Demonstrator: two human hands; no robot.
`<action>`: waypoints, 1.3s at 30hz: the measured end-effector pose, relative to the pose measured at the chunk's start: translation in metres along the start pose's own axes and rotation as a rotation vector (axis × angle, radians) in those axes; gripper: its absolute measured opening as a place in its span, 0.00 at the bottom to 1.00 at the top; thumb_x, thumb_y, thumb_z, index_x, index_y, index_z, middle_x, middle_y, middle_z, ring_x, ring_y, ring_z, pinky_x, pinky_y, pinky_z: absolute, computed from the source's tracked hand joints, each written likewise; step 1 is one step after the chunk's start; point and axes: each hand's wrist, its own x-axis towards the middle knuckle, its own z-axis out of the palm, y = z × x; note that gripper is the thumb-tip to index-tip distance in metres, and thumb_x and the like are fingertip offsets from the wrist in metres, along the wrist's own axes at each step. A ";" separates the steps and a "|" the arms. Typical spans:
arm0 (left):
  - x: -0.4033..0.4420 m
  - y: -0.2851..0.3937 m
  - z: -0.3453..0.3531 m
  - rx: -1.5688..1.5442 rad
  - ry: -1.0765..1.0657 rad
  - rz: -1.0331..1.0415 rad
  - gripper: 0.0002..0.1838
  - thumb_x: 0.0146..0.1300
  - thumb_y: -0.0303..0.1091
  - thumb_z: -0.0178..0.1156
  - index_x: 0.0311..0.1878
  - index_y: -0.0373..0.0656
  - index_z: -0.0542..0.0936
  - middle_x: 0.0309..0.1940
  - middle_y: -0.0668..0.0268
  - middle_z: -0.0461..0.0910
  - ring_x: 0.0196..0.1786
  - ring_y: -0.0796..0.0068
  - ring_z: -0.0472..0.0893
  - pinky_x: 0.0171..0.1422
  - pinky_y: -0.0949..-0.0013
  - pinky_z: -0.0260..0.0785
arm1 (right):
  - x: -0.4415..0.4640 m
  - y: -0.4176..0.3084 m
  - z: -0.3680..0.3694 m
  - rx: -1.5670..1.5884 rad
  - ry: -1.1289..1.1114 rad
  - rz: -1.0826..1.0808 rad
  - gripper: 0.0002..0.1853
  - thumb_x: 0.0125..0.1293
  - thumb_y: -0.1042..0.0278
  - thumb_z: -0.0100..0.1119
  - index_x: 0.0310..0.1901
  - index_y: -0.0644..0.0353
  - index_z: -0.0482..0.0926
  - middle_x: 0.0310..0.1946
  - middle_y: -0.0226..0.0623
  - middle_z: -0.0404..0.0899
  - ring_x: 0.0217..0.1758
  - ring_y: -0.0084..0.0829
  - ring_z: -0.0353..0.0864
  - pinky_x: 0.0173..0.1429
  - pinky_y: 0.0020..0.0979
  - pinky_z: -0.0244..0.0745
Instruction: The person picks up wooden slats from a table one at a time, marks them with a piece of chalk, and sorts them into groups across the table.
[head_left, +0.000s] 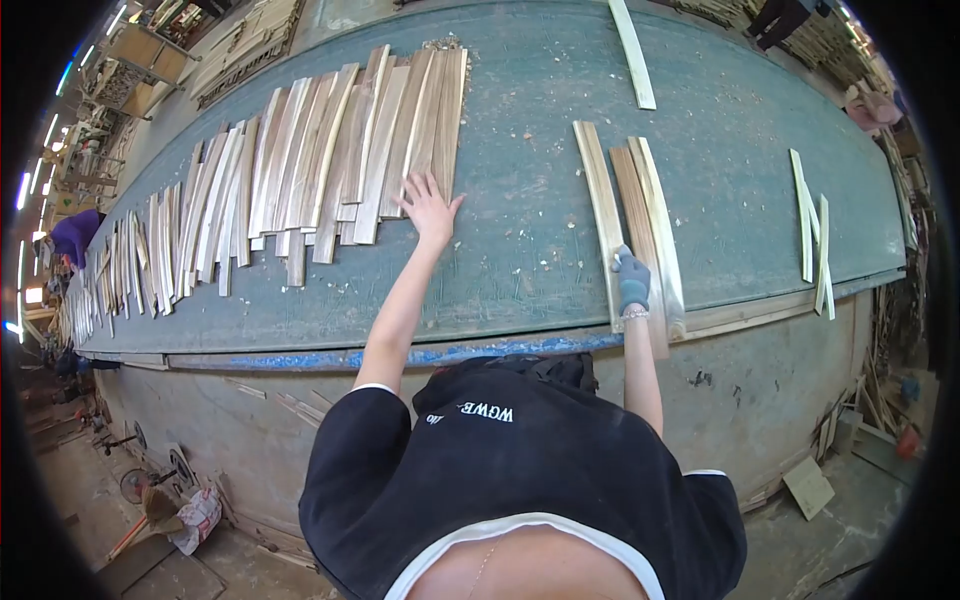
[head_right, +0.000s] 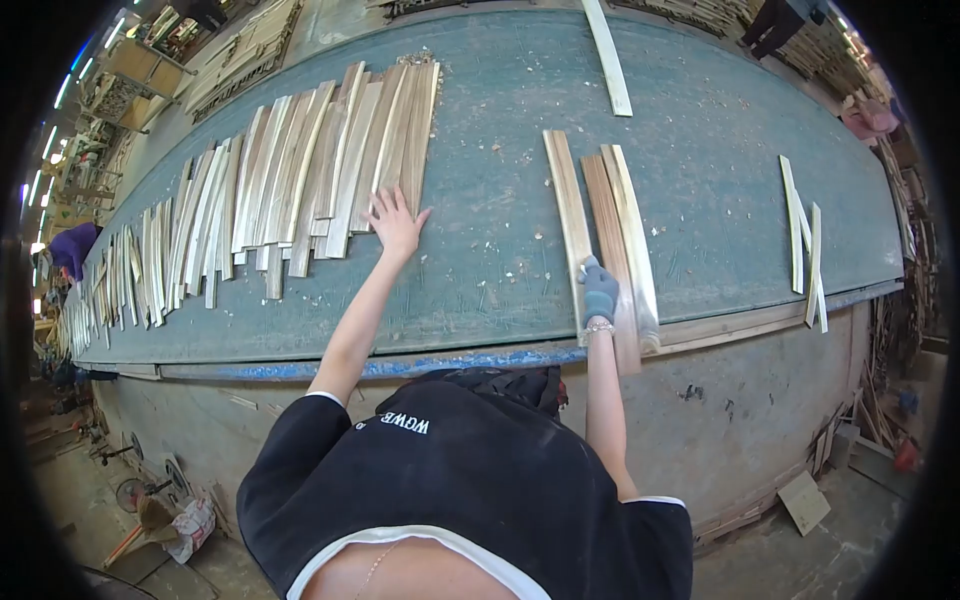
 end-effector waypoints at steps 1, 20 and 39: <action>0.007 -0.004 0.004 0.013 0.018 -0.035 0.32 0.50 0.51 0.53 0.53 0.36 0.65 0.58 0.55 0.55 0.63 0.54 0.50 0.61 0.44 0.43 | 0.008 -0.001 -0.009 -0.136 0.048 -0.026 0.22 0.55 0.51 0.50 0.24 0.65 0.78 0.17 0.31 0.74 0.21 0.20 0.69 0.28 0.25 0.64; -0.076 0.035 -0.034 -2.910 -1.525 -0.031 0.34 0.61 0.58 0.27 0.54 0.35 0.58 0.39 0.58 0.70 0.43 0.66 0.72 0.52 0.64 0.64 | -0.051 -0.115 0.087 0.837 -0.865 0.514 0.23 0.59 0.44 0.42 0.27 0.58 0.73 0.30 0.36 0.71 0.27 0.27 0.67 0.38 0.29 0.66; -0.132 0.003 -0.102 -3.345 -1.450 -0.522 0.17 0.64 0.47 0.34 0.44 0.46 0.66 0.22 0.75 0.59 0.23 0.82 0.59 0.45 0.69 0.55 | -0.116 -0.136 0.101 0.507 -0.783 0.358 0.18 0.61 0.55 0.45 0.18 0.55 0.66 0.27 0.35 0.75 0.29 0.27 0.73 0.37 0.30 0.70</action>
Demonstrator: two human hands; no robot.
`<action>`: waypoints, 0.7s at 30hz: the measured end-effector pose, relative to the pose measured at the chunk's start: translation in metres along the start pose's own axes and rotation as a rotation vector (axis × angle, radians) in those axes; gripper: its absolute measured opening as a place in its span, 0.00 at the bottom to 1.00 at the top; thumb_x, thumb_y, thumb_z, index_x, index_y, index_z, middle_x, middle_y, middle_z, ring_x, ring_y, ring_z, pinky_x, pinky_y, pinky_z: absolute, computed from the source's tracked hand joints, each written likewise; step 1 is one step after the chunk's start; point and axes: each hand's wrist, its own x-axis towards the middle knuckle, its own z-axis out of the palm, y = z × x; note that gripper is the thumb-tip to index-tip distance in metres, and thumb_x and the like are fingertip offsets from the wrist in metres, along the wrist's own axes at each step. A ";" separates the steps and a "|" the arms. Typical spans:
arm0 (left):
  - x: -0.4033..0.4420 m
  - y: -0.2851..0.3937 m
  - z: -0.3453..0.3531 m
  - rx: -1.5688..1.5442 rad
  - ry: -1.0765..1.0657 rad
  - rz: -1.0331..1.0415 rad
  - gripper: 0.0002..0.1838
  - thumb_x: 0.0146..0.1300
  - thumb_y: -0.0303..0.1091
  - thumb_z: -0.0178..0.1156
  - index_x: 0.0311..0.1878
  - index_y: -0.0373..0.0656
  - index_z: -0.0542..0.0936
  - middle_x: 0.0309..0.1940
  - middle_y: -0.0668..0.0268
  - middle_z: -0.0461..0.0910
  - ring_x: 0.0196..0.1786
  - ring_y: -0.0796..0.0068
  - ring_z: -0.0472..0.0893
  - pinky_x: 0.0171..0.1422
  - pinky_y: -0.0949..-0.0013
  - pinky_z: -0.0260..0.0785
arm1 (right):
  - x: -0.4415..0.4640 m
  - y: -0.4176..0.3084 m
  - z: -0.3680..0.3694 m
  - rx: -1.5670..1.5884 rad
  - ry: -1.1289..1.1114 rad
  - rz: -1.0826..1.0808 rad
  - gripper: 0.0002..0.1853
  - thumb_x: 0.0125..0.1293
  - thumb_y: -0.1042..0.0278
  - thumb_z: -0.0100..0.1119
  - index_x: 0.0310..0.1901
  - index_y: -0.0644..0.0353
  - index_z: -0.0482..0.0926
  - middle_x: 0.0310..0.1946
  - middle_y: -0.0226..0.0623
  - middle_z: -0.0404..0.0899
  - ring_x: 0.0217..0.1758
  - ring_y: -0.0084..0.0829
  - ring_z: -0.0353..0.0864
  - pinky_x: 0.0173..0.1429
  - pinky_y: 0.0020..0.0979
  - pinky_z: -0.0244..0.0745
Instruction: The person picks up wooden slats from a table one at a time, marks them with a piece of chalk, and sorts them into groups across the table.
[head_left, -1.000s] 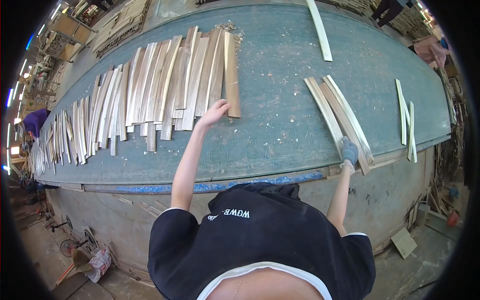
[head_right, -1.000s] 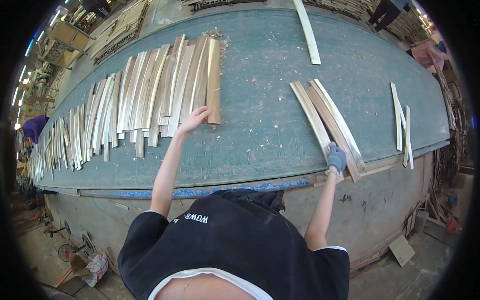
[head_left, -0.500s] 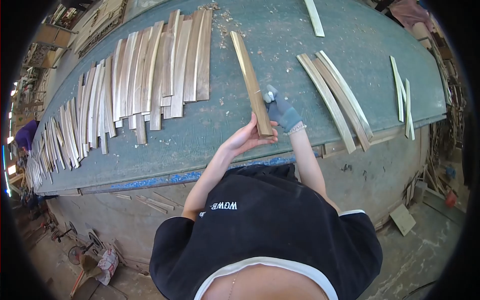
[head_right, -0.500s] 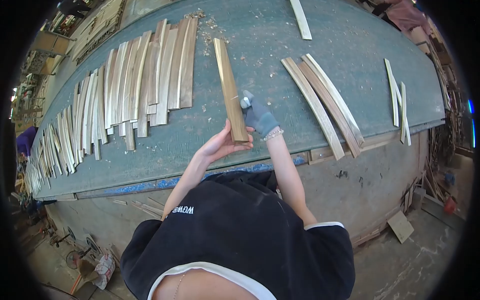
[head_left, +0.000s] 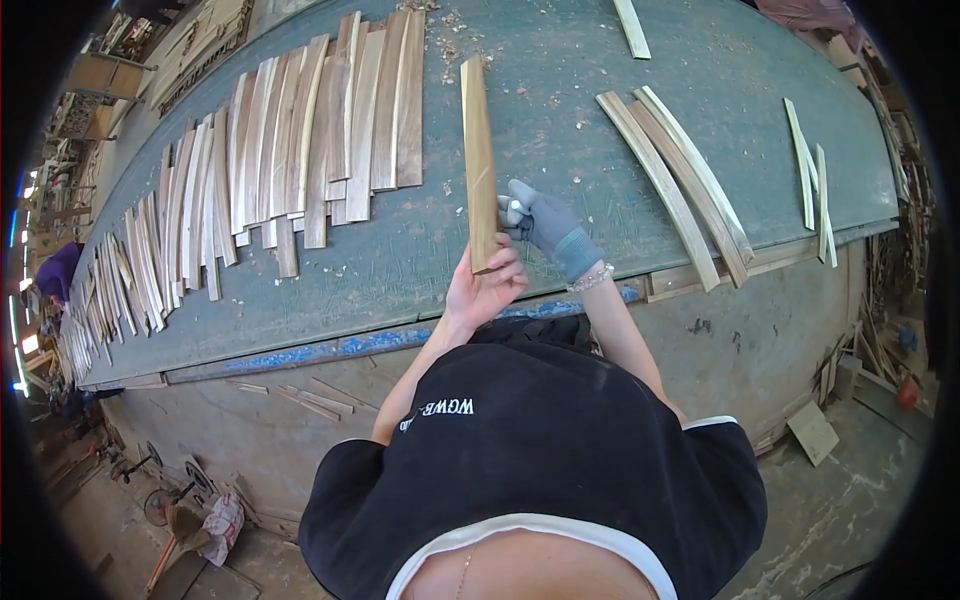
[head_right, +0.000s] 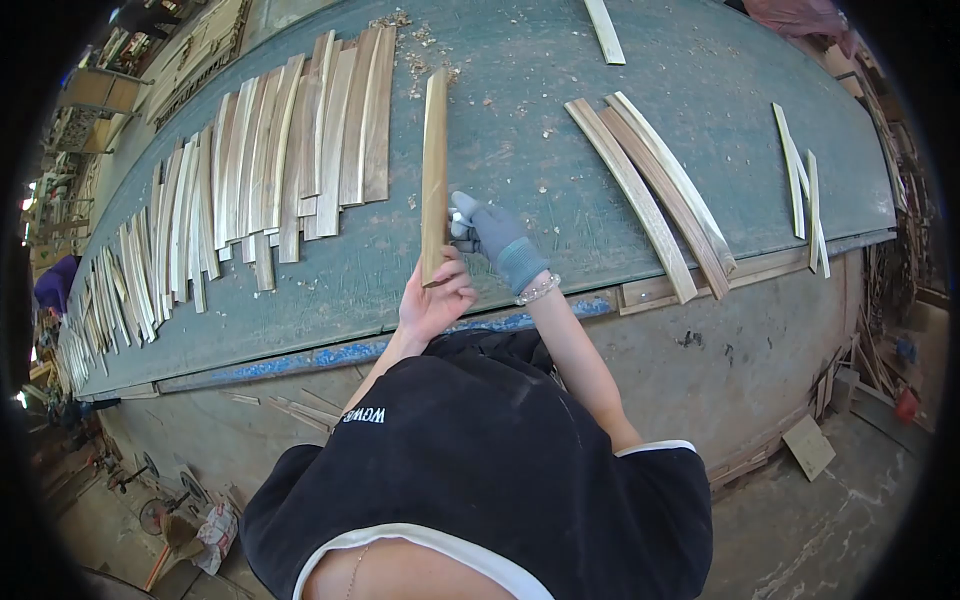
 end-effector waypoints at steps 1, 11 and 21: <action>0.002 -0.001 0.007 0.284 0.141 -0.014 0.21 0.63 0.51 0.32 0.43 0.44 0.66 0.22 0.74 0.61 0.23 0.81 0.61 0.44 0.70 0.56 | -0.001 0.000 -0.001 -0.058 0.046 0.010 0.17 0.61 0.55 0.45 0.19 0.55 0.67 0.27 0.35 0.75 0.29 0.27 0.72 0.36 0.29 0.70; 0.000 -0.003 -0.005 1.588 0.557 -0.144 0.35 0.59 0.63 0.26 0.35 0.34 0.64 0.17 0.61 0.71 0.19 0.71 0.74 0.27 0.73 0.67 | 0.009 0.037 -0.010 0.428 0.152 0.208 0.14 0.60 0.51 0.44 0.26 0.52 0.69 0.18 0.27 0.67 0.24 0.27 0.67 0.29 0.30 0.65; -0.004 0.009 0.017 1.372 0.524 -0.247 0.35 0.58 0.64 0.22 0.35 0.38 0.63 0.19 0.58 0.73 0.25 0.67 0.76 0.40 0.68 0.67 | 0.032 0.050 -0.014 0.305 0.141 0.076 0.16 0.60 0.50 0.43 0.23 0.53 0.68 0.17 0.28 0.66 0.24 0.27 0.63 0.32 0.30 0.63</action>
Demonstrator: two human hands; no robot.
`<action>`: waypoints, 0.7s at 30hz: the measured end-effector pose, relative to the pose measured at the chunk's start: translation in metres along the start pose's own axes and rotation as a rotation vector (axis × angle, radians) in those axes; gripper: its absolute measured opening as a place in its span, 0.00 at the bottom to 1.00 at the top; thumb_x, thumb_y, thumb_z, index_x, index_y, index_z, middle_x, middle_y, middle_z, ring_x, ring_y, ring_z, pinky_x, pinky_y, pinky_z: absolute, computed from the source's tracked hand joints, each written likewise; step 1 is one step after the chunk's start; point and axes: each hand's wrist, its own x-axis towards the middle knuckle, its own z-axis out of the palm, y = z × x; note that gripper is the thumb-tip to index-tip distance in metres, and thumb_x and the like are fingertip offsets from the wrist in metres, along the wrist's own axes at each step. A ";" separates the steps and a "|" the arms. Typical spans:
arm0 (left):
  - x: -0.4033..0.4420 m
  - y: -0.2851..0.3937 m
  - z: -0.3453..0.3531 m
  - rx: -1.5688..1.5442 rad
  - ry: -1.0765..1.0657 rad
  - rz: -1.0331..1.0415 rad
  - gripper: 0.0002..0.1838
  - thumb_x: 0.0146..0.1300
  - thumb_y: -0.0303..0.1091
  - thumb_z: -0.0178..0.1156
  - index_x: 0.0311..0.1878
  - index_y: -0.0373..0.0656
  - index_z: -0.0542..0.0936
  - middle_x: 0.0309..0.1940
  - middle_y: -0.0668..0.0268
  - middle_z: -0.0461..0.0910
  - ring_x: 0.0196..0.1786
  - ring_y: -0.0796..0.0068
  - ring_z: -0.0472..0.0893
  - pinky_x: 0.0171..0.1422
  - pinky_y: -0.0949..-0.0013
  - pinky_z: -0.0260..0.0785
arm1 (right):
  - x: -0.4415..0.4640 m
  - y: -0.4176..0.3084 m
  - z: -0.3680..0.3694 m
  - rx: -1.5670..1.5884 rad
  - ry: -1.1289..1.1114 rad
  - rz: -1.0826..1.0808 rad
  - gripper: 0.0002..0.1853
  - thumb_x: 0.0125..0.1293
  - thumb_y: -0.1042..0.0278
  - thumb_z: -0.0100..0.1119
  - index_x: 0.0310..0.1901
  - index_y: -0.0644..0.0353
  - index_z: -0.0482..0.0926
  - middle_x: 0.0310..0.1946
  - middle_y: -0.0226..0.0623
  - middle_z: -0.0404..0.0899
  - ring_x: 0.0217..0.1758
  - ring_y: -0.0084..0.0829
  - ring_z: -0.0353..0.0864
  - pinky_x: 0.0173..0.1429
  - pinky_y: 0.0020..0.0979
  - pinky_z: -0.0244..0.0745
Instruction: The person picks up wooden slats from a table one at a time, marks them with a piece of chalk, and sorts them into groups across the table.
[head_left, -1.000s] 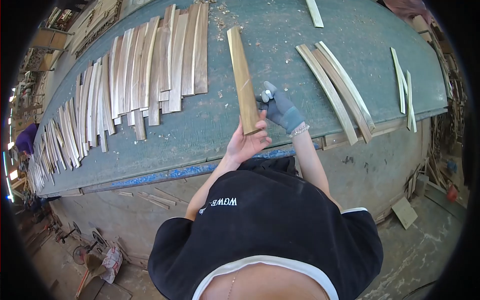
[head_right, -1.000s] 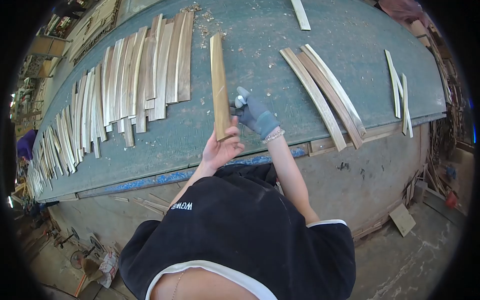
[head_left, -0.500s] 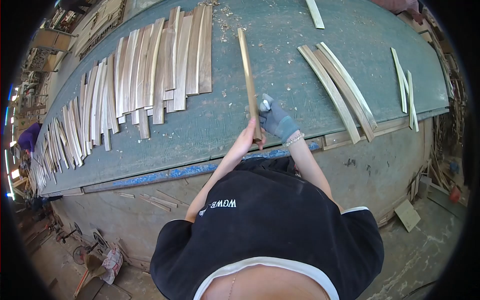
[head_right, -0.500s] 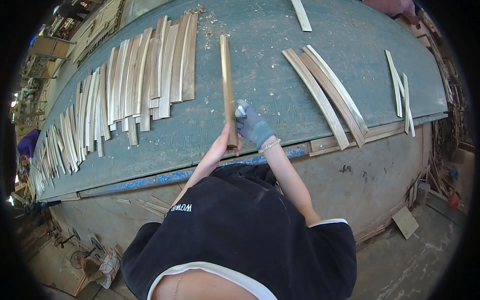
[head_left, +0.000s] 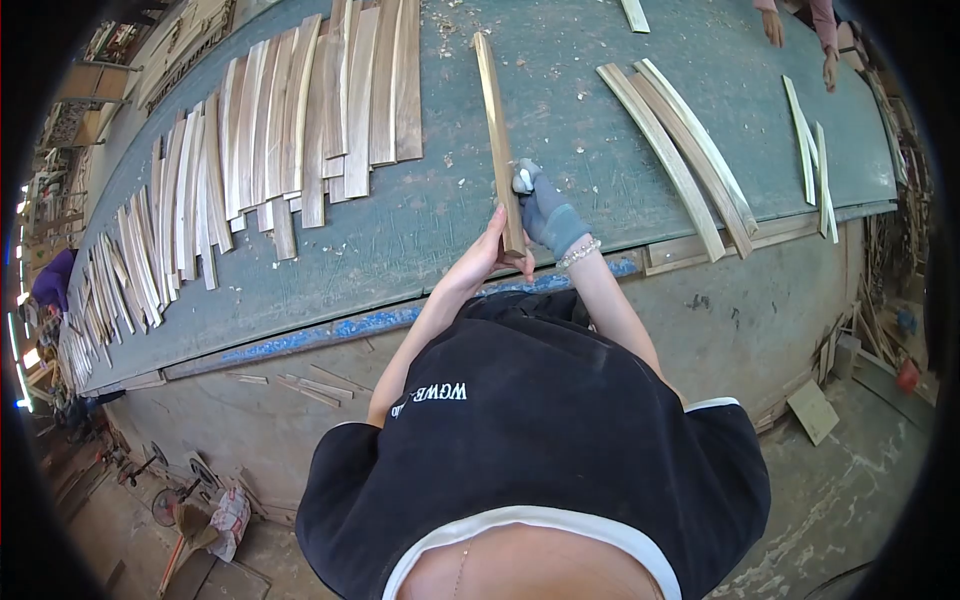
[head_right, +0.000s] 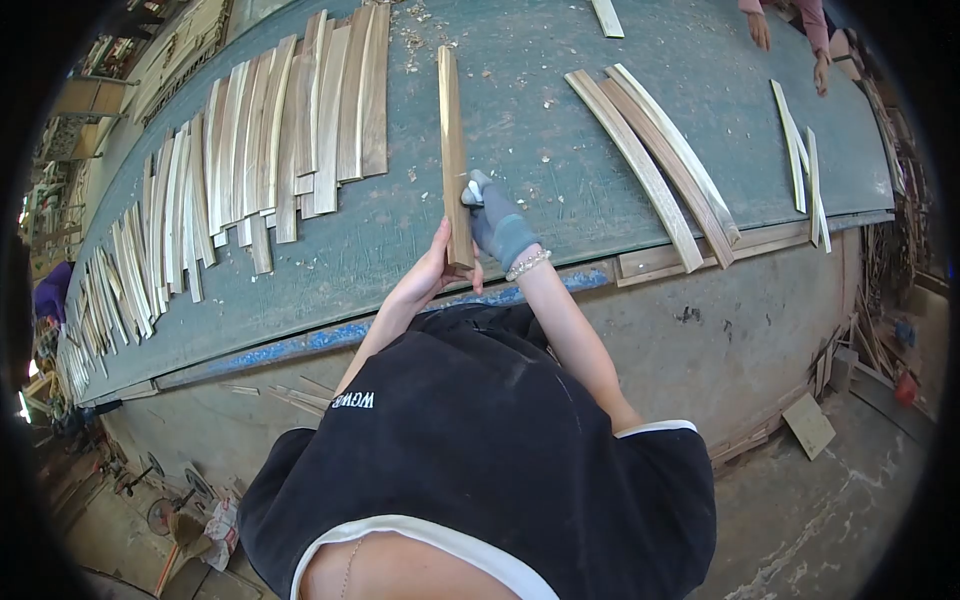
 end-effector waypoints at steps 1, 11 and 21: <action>-0.001 0.000 -0.001 -0.003 0.001 0.000 0.35 0.58 0.64 0.22 0.35 0.38 0.63 0.19 0.58 0.73 0.25 0.67 0.76 0.40 0.68 0.67 | -0.004 -0.002 0.001 -0.059 0.028 0.001 0.15 0.60 0.52 0.44 0.24 0.53 0.69 0.16 0.25 0.66 0.21 0.25 0.62 0.29 0.29 0.62; -0.013 0.005 0.009 -0.067 -0.007 0.052 0.33 0.59 0.62 0.24 0.32 0.39 0.66 0.15 0.59 0.71 0.21 0.68 0.74 0.35 0.68 0.67 | 0.044 -0.026 0.027 -0.592 0.148 -0.928 0.12 0.52 0.61 0.59 0.23 0.59 0.69 0.15 0.23 0.67 0.20 0.12 0.62 0.24 0.19 0.59; -0.015 0.006 0.006 -0.246 -0.080 0.095 0.34 0.59 0.63 0.23 0.33 0.38 0.66 0.13 0.62 0.65 0.19 0.68 0.70 0.34 0.69 0.65 | -0.027 -0.011 0.039 -1.012 0.370 -0.838 0.17 0.49 0.56 0.59 0.20 0.60 0.68 0.13 0.28 0.65 0.17 0.19 0.62 0.23 0.26 0.61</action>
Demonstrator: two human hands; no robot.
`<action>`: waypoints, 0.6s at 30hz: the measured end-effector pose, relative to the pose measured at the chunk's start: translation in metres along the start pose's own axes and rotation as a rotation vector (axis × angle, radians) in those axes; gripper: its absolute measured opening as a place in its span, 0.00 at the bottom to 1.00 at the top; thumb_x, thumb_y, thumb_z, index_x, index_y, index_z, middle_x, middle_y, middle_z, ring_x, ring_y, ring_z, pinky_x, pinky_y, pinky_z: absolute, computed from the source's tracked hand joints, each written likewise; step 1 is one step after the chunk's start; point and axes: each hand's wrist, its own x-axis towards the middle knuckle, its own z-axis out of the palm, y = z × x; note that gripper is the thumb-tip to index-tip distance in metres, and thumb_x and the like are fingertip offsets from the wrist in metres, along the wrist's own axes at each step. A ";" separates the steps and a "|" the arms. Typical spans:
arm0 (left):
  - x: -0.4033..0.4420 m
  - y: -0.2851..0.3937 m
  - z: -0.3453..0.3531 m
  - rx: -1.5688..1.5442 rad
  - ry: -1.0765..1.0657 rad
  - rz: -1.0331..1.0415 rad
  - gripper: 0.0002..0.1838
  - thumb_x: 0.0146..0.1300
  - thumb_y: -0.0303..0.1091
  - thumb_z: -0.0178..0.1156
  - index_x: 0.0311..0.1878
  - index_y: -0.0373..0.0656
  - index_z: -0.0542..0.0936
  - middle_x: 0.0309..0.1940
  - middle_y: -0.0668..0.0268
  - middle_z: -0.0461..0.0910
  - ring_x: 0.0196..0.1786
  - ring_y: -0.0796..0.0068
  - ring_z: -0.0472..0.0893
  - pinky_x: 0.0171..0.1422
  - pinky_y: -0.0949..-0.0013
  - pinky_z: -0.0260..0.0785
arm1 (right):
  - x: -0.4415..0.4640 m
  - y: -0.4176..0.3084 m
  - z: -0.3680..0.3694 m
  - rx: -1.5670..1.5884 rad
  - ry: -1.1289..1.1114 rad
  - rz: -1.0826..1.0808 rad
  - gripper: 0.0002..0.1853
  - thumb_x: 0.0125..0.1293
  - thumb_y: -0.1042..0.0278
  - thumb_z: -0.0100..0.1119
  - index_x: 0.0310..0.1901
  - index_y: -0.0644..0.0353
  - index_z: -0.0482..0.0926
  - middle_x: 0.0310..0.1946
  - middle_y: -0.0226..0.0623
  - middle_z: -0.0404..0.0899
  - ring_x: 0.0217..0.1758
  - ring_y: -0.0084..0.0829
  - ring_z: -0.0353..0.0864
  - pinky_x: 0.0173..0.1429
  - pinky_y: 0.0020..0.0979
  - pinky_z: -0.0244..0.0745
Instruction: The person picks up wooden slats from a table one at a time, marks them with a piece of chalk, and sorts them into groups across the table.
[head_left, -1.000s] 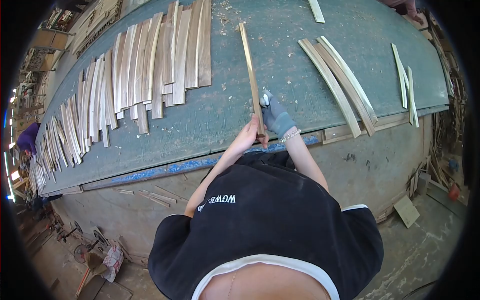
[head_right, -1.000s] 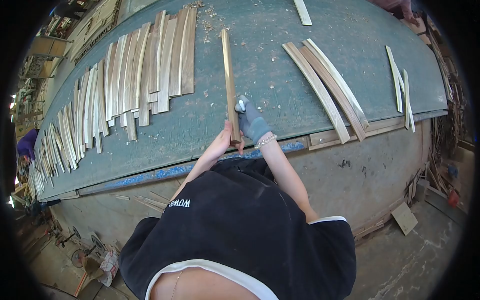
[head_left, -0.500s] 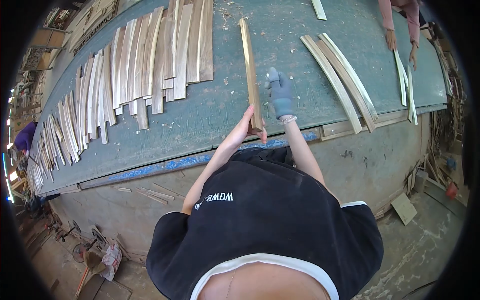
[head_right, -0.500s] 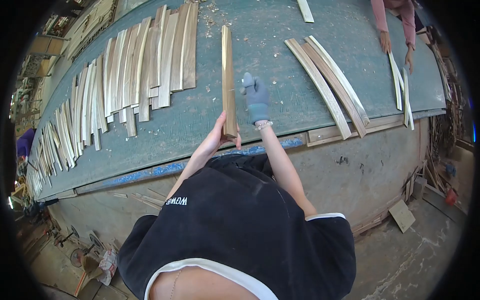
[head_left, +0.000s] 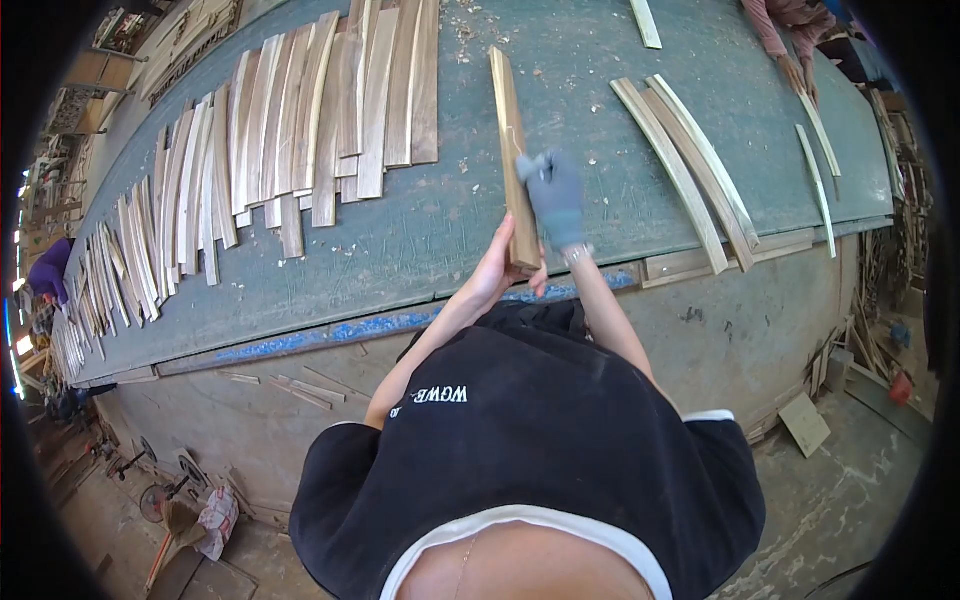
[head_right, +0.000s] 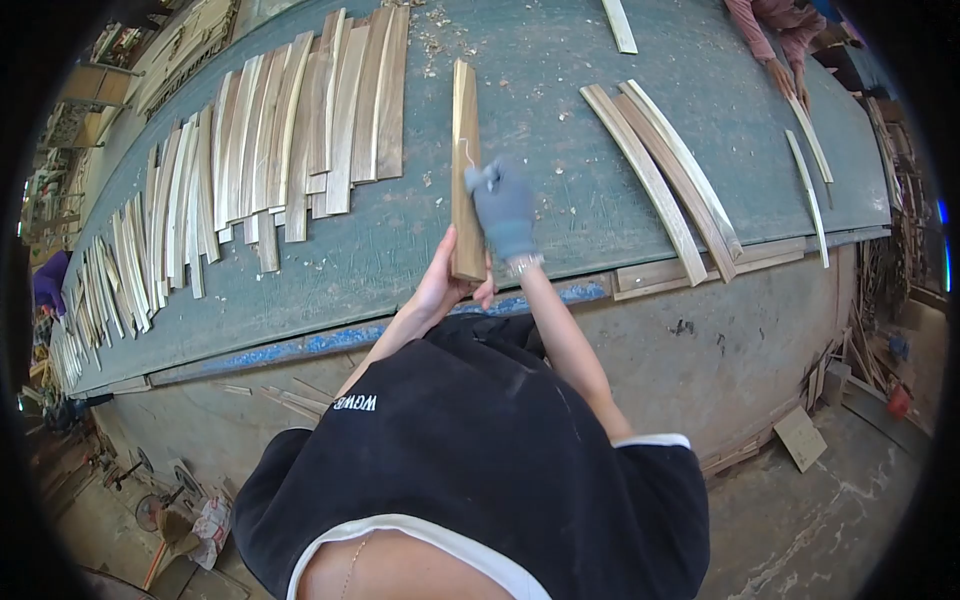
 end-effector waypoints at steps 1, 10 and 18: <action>0.003 0.004 0.001 0.004 -0.007 0.005 0.34 0.59 0.63 0.23 0.33 0.38 0.66 0.13 0.62 0.65 0.19 0.68 0.70 0.34 0.69 0.65 | -0.003 -0.003 -0.005 0.023 -0.058 -0.074 0.17 0.50 0.55 0.58 0.19 0.60 0.68 0.13 0.27 0.65 0.17 0.20 0.63 0.22 0.26 0.60; 0.014 -0.009 -0.035 0.469 -0.159 -0.185 0.32 0.62 0.57 0.31 0.46 0.38 0.72 0.33 0.58 0.77 0.30 0.73 0.76 0.42 0.73 0.67 | -0.022 0.032 -0.038 0.669 -0.375 0.779 0.18 0.57 0.52 0.51 0.20 0.58 0.69 0.15 0.23 0.68 0.18 0.19 0.66 0.23 0.24 0.63; 0.066 0.050 -0.122 1.799 1.098 0.409 0.24 0.53 0.48 0.51 0.51 0.45 0.67 0.37 0.54 0.69 0.41 0.57 0.70 0.39 0.57 0.65 | 0.011 0.055 -0.021 -0.091 0.213 -0.012 0.14 0.56 0.60 0.49 0.24 0.65 0.70 0.20 0.47 0.70 0.23 0.32 0.69 0.30 0.34 0.63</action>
